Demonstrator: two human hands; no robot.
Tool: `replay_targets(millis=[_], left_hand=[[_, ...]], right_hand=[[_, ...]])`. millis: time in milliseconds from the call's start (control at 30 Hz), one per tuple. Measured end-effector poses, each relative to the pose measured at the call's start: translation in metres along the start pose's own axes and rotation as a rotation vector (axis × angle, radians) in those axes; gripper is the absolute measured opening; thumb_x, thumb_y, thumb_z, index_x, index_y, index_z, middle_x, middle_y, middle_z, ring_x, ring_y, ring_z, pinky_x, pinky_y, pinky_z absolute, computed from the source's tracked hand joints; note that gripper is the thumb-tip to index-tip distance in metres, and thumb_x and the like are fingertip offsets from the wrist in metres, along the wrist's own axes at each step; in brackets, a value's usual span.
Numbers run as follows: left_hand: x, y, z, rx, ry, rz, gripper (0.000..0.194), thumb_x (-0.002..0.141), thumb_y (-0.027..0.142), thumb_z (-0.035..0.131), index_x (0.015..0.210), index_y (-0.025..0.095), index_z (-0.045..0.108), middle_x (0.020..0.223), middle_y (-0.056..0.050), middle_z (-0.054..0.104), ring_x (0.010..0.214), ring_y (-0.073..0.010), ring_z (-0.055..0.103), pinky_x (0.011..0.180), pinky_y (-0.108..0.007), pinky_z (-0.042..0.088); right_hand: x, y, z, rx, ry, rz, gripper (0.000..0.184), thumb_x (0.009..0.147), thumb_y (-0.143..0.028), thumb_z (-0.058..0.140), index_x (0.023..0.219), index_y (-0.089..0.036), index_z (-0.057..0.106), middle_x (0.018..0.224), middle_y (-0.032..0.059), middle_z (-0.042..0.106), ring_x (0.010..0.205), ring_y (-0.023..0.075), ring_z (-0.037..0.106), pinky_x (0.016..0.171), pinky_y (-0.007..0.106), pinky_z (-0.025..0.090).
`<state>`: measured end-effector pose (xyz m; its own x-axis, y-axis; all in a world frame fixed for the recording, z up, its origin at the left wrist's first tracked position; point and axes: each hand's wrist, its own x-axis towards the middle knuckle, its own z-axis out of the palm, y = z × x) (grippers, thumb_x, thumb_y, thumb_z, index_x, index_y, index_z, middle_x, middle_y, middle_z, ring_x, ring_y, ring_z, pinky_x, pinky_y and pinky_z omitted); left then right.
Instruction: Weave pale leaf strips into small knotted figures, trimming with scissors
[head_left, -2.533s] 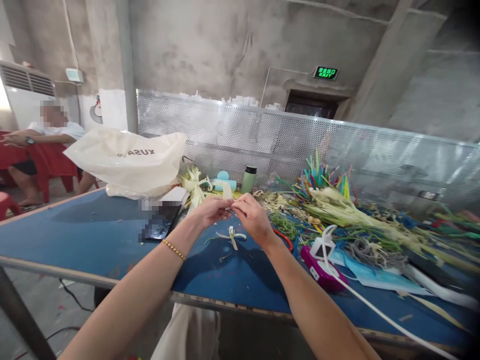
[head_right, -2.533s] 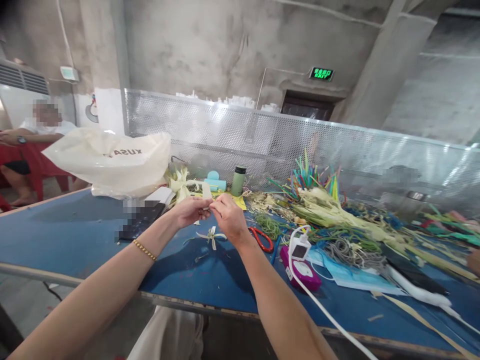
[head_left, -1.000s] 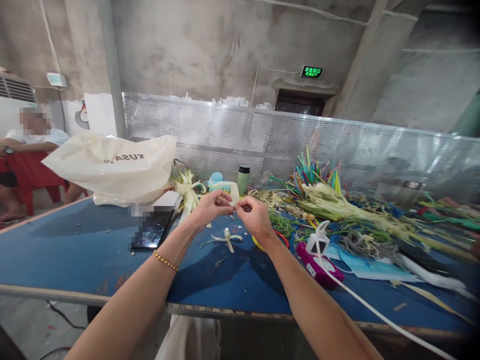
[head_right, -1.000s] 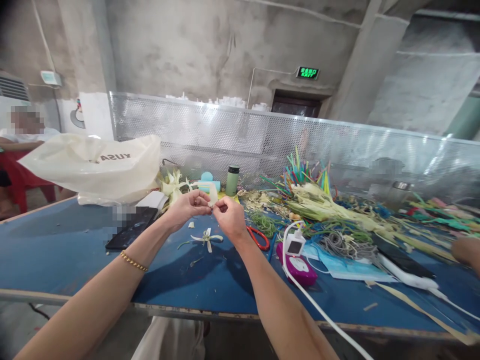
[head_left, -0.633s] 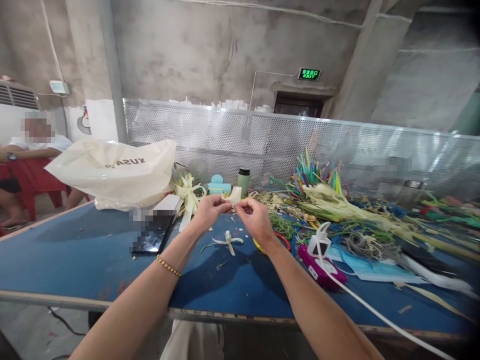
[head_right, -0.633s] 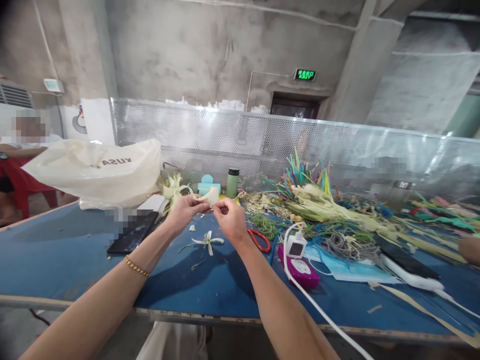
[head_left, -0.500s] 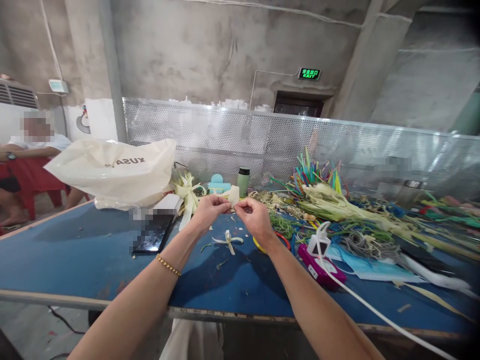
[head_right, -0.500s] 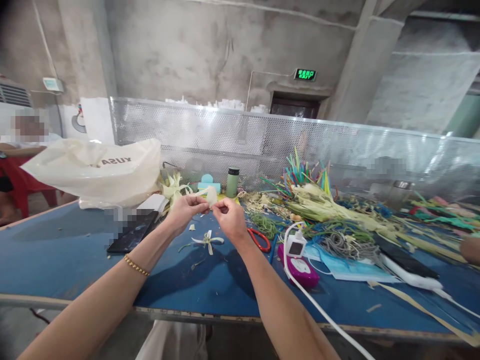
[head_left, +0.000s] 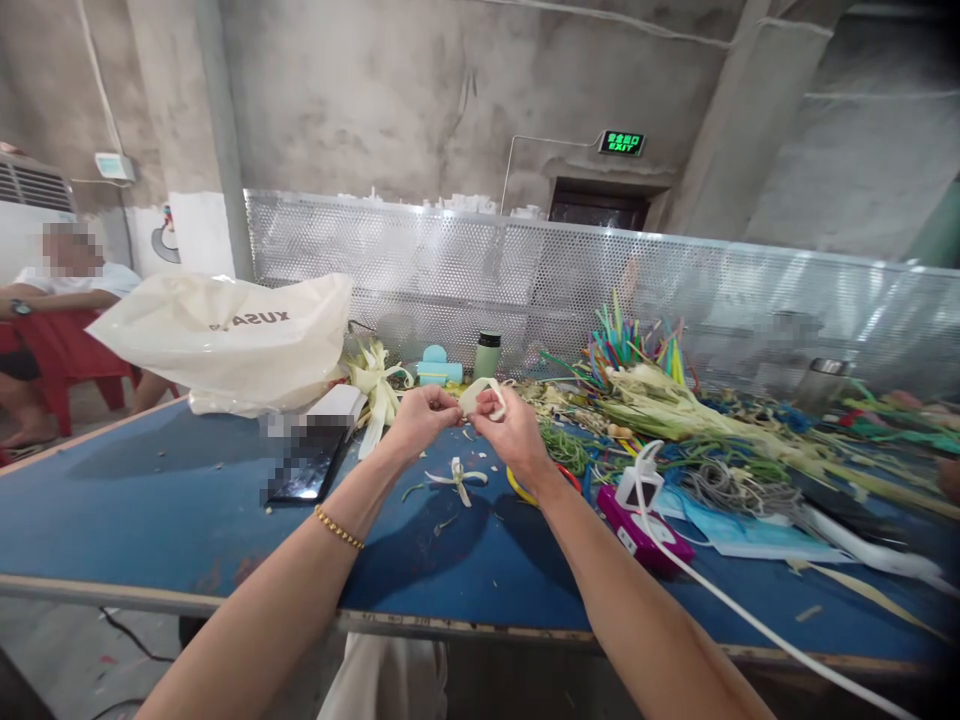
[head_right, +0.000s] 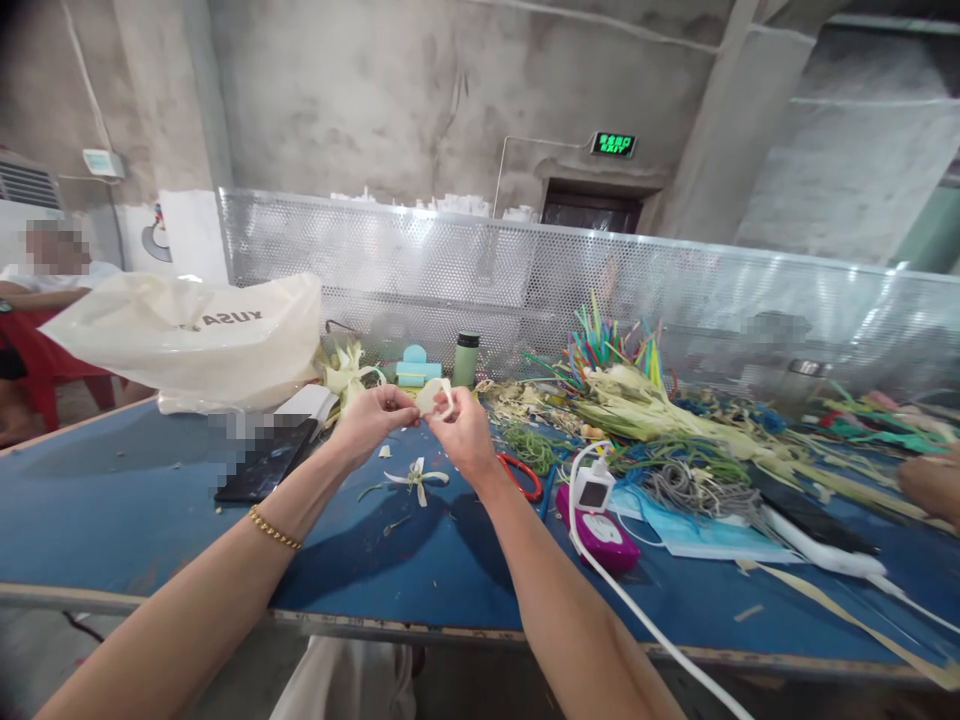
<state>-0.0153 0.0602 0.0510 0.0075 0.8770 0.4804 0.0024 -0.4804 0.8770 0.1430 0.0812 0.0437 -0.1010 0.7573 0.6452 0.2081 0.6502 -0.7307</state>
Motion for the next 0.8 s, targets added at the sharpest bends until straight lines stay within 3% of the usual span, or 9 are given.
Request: replay_targets(millis=[200,300,433,533,667,800], left_hand=[[0.0002,-0.0027,0.0038,-0.13,0.019,-0.041,0.022,0.061,0.018,0.077,0.074,0.014,0.06,0.06,0.0,0.063,0.056,-0.011,0.059,0.056,-0.022,0.043],[-0.0004,-0.0006,0.0045,-0.227,-0.038,-0.087,0.031,0.058,0.023,0.081,0.081,0.012,0.063,0.062,0.0,0.064,0.055,-0.0102,0.058,0.057,-0.023,0.043],[-0.002,0.0007,0.002,-0.158,-0.142,-0.063,0.019,0.061,0.024,0.078,0.065,0.012,0.064,0.057,-0.001,0.061,0.055,-0.0094,0.054,0.055,-0.022,0.041],[-0.0025,-0.0008,0.0009,-0.073,-0.134,-0.082,0.02,0.062,0.025,0.077,0.056,0.012,0.062,0.054,-0.001,0.06,0.053,-0.0092,0.052,0.051,-0.021,0.038],[-0.0012,-0.0025,0.0003,-0.135,-0.098,-0.158,0.015,0.058,0.018,0.079,0.06,0.011,0.066,0.057,-0.002,0.063,0.051,-0.0086,0.053,0.052,-0.021,0.041],[0.0006,-0.0025,-0.0032,-0.286,-0.13,-0.338,0.011,0.06,0.01,0.078,0.06,0.009,0.066,0.057,-0.005,0.064,0.049,-0.0091,0.055,0.049,-0.021,0.043]], right_hand=[[0.0003,0.0001,0.0002,0.04,-0.016,0.065,0.04,0.065,-0.03,0.072,0.096,-0.019,0.048,0.069,-0.0014,0.064,0.058,0.0147,0.062,0.056,0.027,0.051],[0.0001,0.0003,0.0005,0.063,-0.03,0.081,0.044,0.066,-0.031,0.072,0.099,-0.019,0.046,0.067,-0.003,0.063,0.055,0.0136,0.061,0.055,0.027,0.05],[-0.0004,0.0008,-0.0008,0.026,-0.04,0.055,0.04,0.065,-0.028,0.071,0.096,-0.02,0.047,0.068,-0.0029,0.063,0.056,0.0129,0.061,0.056,0.026,0.051],[-0.0009,-0.0001,-0.0017,0.003,-0.042,0.043,0.038,0.065,-0.028,0.072,0.094,-0.02,0.049,0.067,-0.0025,0.063,0.056,0.0132,0.061,0.054,0.026,0.05],[-0.0009,-0.0011,-0.0015,0.018,-0.079,0.069,0.032,0.067,-0.029,0.072,0.09,-0.019,0.052,0.066,-0.002,0.063,0.054,0.0135,0.061,0.054,0.027,0.051],[-0.0013,-0.0012,-0.0025,-0.007,-0.093,0.069,0.016,0.075,-0.024,0.061,0.09,-0.018,0.056,0.067,-0.0002,0.064,0.055,0.0142,0.062,0.058,0.029,0.053]])
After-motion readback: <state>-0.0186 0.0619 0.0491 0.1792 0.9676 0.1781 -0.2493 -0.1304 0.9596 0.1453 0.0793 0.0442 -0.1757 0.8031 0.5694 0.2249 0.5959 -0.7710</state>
